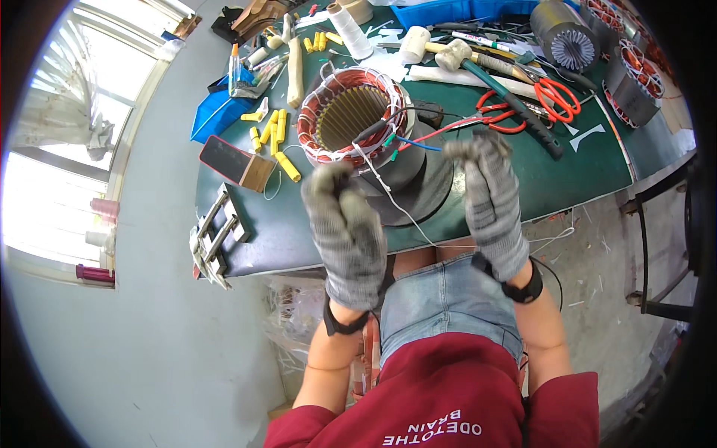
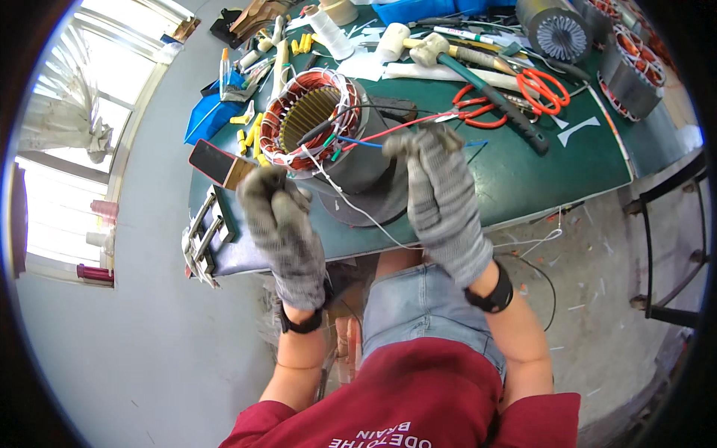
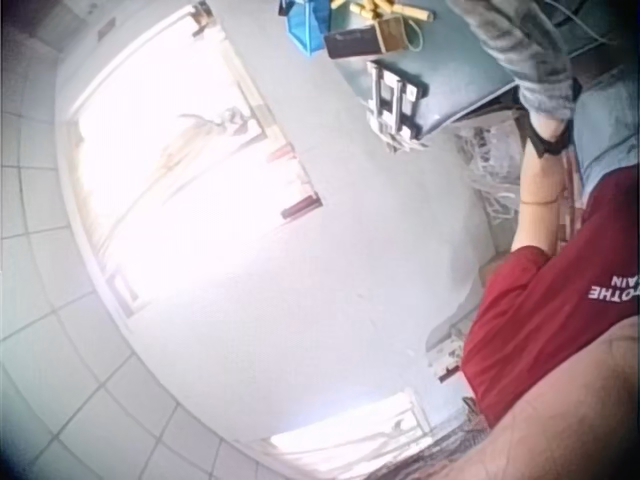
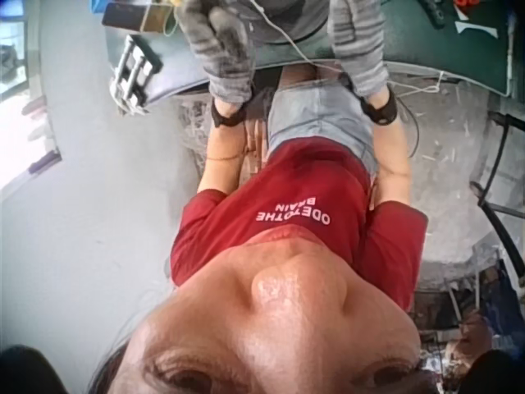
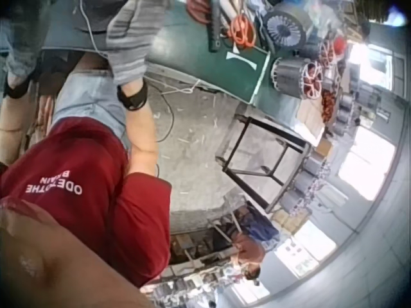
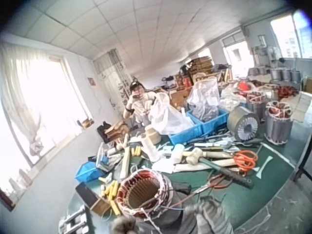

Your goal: Connecting and securing wires on a motor stator using thread and scissors.

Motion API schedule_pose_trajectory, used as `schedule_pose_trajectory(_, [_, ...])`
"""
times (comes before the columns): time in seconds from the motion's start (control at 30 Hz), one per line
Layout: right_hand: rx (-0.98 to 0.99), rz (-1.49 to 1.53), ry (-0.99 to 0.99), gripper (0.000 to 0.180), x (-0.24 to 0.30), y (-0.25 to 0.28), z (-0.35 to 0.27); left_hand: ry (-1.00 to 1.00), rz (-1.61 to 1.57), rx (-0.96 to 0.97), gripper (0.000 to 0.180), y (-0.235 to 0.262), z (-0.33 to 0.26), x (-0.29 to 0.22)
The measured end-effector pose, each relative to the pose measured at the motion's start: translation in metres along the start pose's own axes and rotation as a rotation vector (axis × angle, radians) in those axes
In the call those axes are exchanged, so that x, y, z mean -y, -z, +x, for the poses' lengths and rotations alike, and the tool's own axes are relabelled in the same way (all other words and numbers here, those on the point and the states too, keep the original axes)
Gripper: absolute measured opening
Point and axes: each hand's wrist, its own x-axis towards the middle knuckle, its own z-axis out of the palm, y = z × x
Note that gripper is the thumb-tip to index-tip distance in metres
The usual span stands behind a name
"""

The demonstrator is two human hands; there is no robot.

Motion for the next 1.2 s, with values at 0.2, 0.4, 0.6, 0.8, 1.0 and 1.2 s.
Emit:
schedule_pose_trajectory(0.2, [0.209,-0.428,0.190,0.022,-0.020,0.007,0.035,0.009,0.353,0.132,0.014,-0.016,0.028,0.002])
schedule_pose_trajectory(0.4, [0.151,-0.665,0.590,0.018,-0.027,0.005,0.069,0.119,0.376,0.093,0.013,-0.021,0.026,0.009])
schedule_pose_trajectory(0.6, [0.295,-0.587,0.746,0.016,-0.033,-0.005,0.090,0.137,0.396,0.072,0.013,-0.017,0.021,0.016])
schedule_pose_trajectory(0.8, [0.247,-0.536,0.736,0.017,-0.044,-0.010,0.085,0.064,0.134,0.041,0.016,0.003,0.009,0.012])
schedule_pose_trajectory(1.0, [0.269,-0.512,0.674,0.017,-0.044,-0.011,0.083,-0.102,0.384,0.066,0.015,0.009,0.008,0.020])
schedule_pose_trajectory(1.2, [0.238,-0.565,0.687,0.017,-0.039,-0.008,0.082,-0.040,0.224,0.006,0.016,0.000,0.000,0.013])
